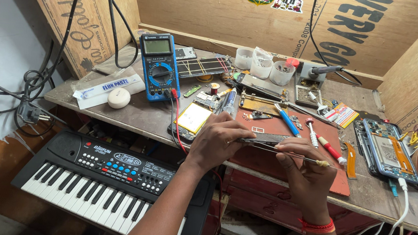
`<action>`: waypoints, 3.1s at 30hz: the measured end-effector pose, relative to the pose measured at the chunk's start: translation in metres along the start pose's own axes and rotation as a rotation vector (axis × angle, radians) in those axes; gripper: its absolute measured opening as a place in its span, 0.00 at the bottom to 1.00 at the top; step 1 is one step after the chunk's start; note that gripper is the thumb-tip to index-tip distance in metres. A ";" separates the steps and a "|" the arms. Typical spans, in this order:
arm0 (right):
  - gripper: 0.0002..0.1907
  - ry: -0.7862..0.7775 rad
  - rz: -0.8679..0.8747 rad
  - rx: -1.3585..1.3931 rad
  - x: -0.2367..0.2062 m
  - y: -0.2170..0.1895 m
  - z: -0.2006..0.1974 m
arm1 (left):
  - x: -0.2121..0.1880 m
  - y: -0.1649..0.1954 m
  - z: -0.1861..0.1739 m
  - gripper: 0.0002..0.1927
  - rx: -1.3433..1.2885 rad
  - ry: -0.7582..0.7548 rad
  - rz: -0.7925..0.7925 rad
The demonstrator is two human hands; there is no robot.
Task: The person repairs a disassembled smartphone at a cluttered workbench. They hold the phone frame and use a screwdriver on its edge, then use tweezers and a small brush to work on the internal components, repositioning the phone repeatedly while other phone parts and tools lie on the bench.
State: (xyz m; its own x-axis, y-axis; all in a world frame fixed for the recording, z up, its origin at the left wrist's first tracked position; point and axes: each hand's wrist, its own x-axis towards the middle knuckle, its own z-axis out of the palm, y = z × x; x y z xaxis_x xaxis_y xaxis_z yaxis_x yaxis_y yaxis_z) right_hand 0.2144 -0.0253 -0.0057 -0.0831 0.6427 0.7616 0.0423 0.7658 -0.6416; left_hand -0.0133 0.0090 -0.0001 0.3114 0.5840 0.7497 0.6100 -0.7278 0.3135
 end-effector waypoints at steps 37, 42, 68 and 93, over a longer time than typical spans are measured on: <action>0.08 -0.028 -0.016 -0.009 0.000 0.001 0.000 | -0.001 -0.001 0.000 0.11 -0.023 -0.011 -0.008; 0.08 -0.054 -0.051 -0.061 0.001 -0.001 0.000 | -0.001 -0.001 0.001 0.11 0.004 -0.015 -0.004; 0.08 -0.067 -0.041 -0.056 0.005 -0.008 0.002 | -0.001 -0.001 0.001 0.13 0.008 -0.015 0.000; 0.09 -0.071 -0.043 -0.099 0.006 -0.007 0.002 | -0.001 -0.001 0.000 0.13 0.018 -0.015 -0.003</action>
State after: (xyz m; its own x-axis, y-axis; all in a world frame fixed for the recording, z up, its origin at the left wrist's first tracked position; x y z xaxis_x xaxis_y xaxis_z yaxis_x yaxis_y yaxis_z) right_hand 0.2118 -0.0267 0.0028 -0.1572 0.6085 0.7779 0.1346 0.7935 -0.5935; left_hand -0.0136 0.0091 -0.0008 0.3201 0.5919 0.7397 0.6243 -0.7191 0.3052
